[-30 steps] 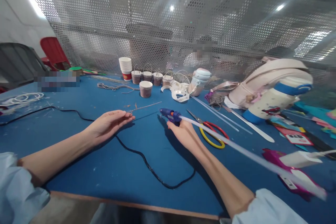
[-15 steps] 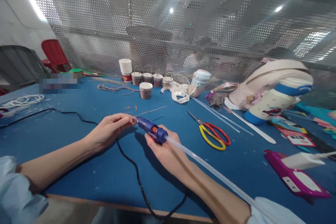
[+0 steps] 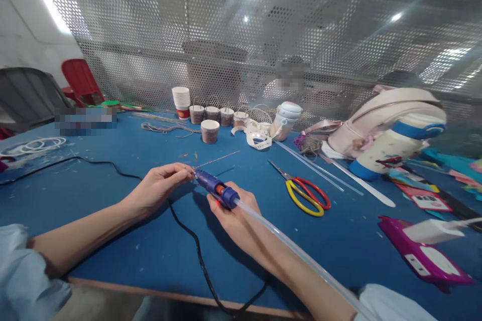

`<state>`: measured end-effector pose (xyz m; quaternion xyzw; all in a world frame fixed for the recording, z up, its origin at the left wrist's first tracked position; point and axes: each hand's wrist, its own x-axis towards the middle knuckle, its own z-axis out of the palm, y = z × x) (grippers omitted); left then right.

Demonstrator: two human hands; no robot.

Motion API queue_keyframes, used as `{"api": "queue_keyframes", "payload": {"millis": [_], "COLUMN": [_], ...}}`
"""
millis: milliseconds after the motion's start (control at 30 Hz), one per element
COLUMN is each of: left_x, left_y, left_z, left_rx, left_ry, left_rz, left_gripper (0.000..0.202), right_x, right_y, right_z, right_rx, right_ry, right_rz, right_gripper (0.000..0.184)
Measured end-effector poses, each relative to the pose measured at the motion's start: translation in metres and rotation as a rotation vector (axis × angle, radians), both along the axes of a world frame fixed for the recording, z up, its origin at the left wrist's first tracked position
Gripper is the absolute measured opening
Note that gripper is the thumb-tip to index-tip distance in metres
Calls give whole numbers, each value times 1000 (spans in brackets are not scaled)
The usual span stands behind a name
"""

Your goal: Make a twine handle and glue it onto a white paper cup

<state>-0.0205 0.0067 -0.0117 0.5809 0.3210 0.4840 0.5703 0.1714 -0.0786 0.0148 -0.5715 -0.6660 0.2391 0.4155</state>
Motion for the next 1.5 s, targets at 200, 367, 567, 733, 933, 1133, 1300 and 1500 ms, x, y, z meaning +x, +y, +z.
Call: {"api": "queue_keyframes", "payload": {"millis": [200, 367, 567, 733, 933, 1133, 1300, 1500], "left_x": [-1, -2, -3, -3, -3, -4, -4, -3], "left_y": [-2, -5, -4, -5, -5, -5, -5, -4], "left_z": [4, 7, 7, 9, 8, 8, 9, 8], "left_rx": [66, 136, 163, 157, 176, 190, 181, 170], "left_ry": [62, 103, 131, 131, 136, 152, 146, 129], "left_rz": [15, 24, 45, 61, 65, 72, 65, 53], "left_gripper": [15, 17, 17, 17, 16, 17, 18, 18], "right_x": [0, 1, 2, 1, 1, 2, 3, 2], "right_y": [-1, 0, -1, -2, -1, -1, 0, -1], "right_z": [-5, -8, -6, -4, -2, -2, -1, -4], "right_rx": [4, 15, 5, 10, -4, -5, -5, -4], "right_ry": [5, 32, 25, 3, 0, -24, -12, 6], "right_rz": [16, 8, 34, 4, -5, -6, -20, -1], "right_gripper": [23, 23, 24, 25, 25, 26, 26, 25]}}
